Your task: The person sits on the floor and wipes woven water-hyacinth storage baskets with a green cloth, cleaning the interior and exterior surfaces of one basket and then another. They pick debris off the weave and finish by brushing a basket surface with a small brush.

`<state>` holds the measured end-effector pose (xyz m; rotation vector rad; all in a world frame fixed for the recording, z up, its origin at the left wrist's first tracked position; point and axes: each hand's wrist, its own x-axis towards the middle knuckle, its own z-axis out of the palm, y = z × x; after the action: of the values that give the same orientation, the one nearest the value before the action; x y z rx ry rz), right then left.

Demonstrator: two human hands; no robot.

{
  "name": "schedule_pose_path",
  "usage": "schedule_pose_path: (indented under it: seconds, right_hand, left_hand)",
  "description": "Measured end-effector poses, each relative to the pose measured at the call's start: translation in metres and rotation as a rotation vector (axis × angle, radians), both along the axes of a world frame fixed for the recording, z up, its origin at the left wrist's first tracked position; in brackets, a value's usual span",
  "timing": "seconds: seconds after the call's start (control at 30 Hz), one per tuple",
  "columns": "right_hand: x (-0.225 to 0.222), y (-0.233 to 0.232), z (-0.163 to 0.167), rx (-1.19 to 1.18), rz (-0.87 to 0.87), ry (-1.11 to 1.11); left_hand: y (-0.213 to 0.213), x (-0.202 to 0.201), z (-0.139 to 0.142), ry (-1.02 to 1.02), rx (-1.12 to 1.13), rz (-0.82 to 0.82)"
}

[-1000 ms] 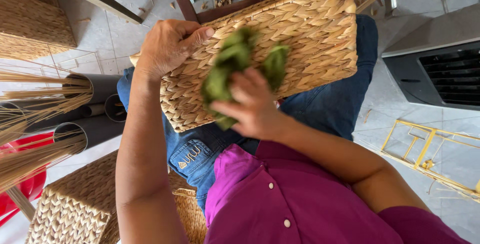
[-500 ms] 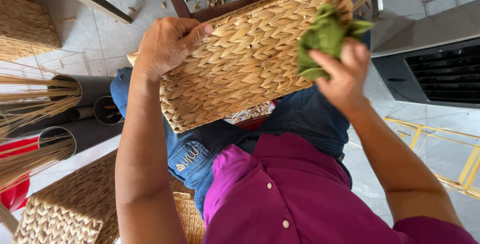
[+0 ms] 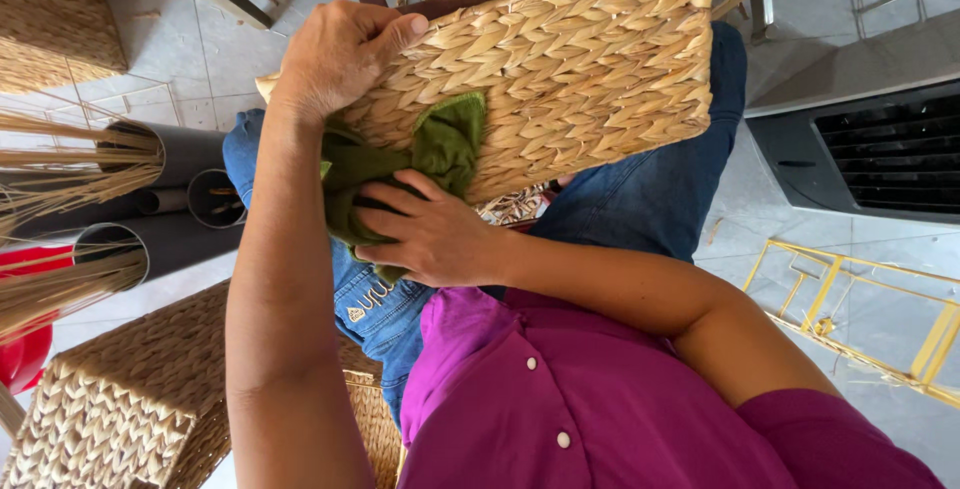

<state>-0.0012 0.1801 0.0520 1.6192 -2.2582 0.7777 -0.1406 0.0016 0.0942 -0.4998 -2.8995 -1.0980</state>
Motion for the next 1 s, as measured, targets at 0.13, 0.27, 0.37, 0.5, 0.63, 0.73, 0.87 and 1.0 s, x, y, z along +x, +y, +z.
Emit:
schedule_pose_path:
  seconds: [0.13, 0.27, 0.37, 0.5, 0.63, 0.73, 0.87, 1.0]
  right_hand:
    - [-0.011, 0.039, -0.010, 0.076, 0.016, 0.011]
    - [-0.022, 0.134, -0.014, 0.055, -0.250, 0.184]
    - [-0.026, 0.211, -0.002, 0.126, -0.540, 0.118]
    - [-0.027, 0.263, -0.006, 0.056, -0.822, 0.029]
    - [-0.027, 0.277, -0.021, -0.319, -0.924, -0.337]
    - [-0.025, 0.277, -0.027, -0.381, -0.875, -0.368]
    - [-0.026, 0.275, -0.023, -0.480, -0.793, -0.578]
    - [-0.041, 0.269, -0.016, -0.699, -0.757, -0.763]
  left_hand:
    - [-0.004, 0.002, 0.002, -0.078, -0.005, 0.006]
    - [-0.007, 0.007, 0.004, -0.033, 0.138, 0.025]
    - [-0.015, 0.023, 0.000, 0.257, 0.392, 0.030]
    - [-0.045, 0.062, -0.017, 0.386, 0.529, 0.375]
    - [-0.062, 0.124, -0.045, 0.172, 0.486, 0.594]
    - [-0.054, 0.180, -0.055, -0.053, 0.553, 0.558]
    - [-0.013, 0.218, -0.056, -0.081, 0.393, 0.503]
    - [0.010, 0.204, -0.043, -0.146, 0.620, 0.547]
